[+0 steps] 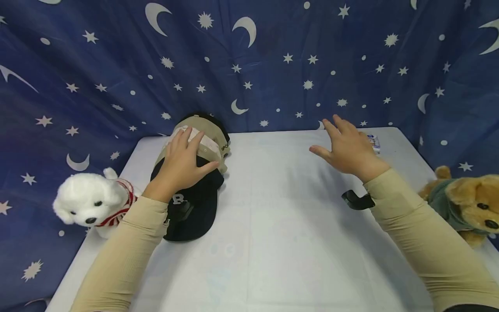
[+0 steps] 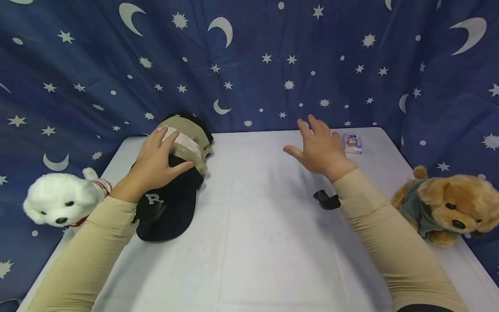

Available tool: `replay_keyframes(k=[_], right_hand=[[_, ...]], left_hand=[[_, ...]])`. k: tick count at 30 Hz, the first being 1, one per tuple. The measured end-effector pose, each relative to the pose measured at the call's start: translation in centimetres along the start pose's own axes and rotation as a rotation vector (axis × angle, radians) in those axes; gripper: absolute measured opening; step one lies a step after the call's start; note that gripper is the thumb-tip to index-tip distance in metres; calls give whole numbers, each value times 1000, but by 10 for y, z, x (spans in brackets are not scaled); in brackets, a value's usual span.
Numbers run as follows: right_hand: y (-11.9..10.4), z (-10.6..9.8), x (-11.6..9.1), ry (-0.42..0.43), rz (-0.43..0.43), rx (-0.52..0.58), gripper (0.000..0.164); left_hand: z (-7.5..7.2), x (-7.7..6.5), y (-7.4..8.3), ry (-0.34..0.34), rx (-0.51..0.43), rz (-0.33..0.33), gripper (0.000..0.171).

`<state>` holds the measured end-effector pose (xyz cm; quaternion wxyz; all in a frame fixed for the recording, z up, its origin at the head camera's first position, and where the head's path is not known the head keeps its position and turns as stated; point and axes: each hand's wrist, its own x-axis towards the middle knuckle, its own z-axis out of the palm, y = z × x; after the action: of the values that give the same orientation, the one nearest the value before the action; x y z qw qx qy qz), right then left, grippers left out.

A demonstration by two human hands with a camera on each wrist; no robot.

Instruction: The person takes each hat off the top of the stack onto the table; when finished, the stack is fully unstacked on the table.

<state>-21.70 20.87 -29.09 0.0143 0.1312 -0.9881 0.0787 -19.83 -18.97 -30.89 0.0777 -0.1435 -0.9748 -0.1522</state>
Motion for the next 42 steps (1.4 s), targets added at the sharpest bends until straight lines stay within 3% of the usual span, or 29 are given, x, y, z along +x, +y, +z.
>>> replay_keyframes(k=[12,26,36,42], right_hand=[[-42,25,20,28,-193,190,85],[-102,60,36,-2,-337,349,80],[-143,85,45,-49,-385,364,78],[-165,89,52,-69,-431,412,77]], left_hand=[[6,-43,-23,159,-153,4,83],[23,-88,-52,269,-204,-68,83],[40,-109,-65,283,-230,-146,82],[52,-120,-76,293,-247,-200,83]])
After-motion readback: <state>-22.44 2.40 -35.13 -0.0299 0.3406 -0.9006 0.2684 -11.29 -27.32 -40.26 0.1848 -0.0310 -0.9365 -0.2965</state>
